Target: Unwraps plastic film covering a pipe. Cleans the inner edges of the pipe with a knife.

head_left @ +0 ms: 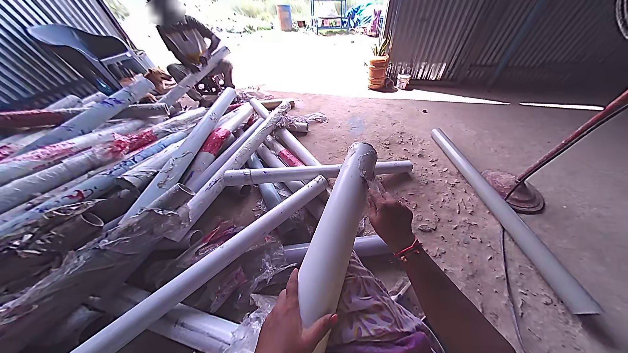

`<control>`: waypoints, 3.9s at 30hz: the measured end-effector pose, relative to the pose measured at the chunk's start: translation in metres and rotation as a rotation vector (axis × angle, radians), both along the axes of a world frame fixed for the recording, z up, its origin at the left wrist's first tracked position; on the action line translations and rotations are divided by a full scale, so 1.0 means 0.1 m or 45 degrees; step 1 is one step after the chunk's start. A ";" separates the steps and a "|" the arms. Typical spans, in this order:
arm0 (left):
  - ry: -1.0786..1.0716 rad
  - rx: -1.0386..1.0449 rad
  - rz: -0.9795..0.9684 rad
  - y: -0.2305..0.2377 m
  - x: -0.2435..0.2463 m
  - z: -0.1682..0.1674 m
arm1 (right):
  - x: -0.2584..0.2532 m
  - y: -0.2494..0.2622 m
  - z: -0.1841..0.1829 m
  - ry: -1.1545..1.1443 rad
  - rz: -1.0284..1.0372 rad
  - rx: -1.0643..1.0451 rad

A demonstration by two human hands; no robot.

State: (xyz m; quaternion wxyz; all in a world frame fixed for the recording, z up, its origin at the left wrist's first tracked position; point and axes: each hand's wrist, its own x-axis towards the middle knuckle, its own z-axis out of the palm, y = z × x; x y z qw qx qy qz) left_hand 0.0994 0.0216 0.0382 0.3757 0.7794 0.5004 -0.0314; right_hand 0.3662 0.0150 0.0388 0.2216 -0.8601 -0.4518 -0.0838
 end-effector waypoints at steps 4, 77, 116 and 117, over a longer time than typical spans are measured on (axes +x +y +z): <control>0.014 0.000 -0.006 0.00 0.01 0.02 | 0.02 0.08 -0.01 0.008 -0.022 -0.023; -0.052 -0.008 0.019 0.01 -0.04 -0.03 | 0.59 0.24 -0.07 0.620 0.369 0.624; -0.395 -0.206 -0.013 0.23 -0.18 -0.22 | 1.66 0.75 0.14 0.866 0.352 0.518; -0.406 -0.214 -0.014 0.24 -0.18 -0.23 | 1.68 0.76 0.12 0.879 0.397 0.517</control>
